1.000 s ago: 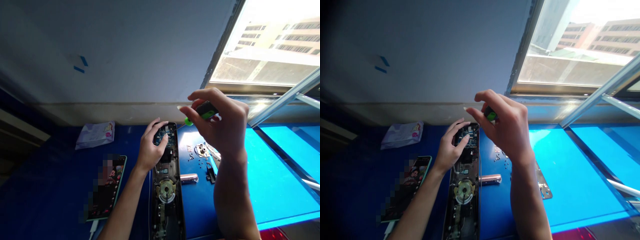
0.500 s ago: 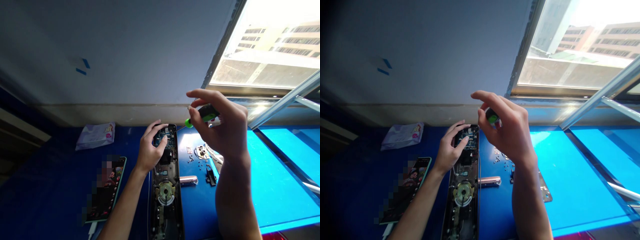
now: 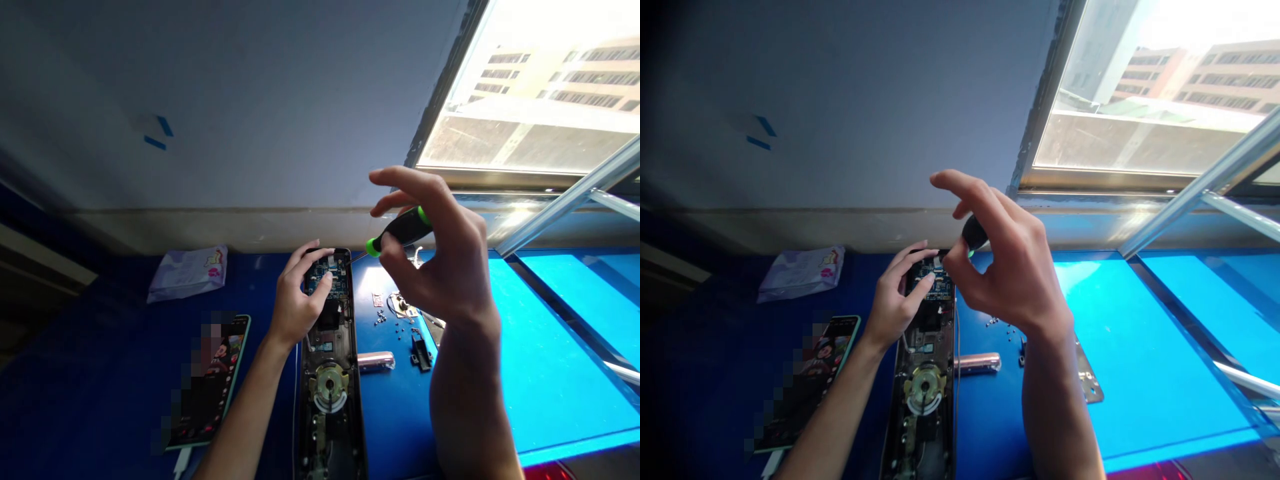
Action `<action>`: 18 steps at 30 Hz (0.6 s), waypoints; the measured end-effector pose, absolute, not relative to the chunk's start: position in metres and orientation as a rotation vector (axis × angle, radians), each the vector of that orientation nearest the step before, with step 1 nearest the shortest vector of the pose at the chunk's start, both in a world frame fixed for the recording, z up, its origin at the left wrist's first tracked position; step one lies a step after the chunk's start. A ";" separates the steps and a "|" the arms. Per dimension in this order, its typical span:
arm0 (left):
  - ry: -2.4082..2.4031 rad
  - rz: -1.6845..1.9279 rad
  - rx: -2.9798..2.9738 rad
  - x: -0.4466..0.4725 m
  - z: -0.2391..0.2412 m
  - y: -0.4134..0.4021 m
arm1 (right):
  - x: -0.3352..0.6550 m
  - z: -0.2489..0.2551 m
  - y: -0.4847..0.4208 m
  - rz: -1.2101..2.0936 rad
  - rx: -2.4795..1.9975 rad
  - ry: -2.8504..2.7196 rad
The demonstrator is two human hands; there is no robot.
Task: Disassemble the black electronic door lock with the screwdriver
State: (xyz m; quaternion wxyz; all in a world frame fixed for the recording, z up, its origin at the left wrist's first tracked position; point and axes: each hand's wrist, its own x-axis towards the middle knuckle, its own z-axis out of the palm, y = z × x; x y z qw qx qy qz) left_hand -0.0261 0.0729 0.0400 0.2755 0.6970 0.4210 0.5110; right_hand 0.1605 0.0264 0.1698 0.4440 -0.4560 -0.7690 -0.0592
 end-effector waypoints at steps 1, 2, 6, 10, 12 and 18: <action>1.133 1.373 1.874 -0.026 0.040 0.073 | 0.161 0.169 0.027 -0.164 -1.139 -1.893; 1.133 1.376 1.876 -0.026 0.040 0.073 | 0.162 0.168 0.028 -0.190 -1.149 -1.874; 1.130 1.381 1.879 -0.026 0.040 0.073 | 0.164 0.165 0.029 -0.207 -1.154 -1.836; 1.126 1.371 1.865 -0.026 0.039 0.073 | 0.164 0.170 0.027 -0.091 -1.112 -1.887; 1.122 1.372 1.866 -0.026 0.039 0.072 | 0.164 0.171 0.026 -0.106 -1.116 -1.888; 1.130 1.369 1.889 -0.026 0.041 0.073 | 0.166 0.169 0.027 -0.158 -1.132 -1.884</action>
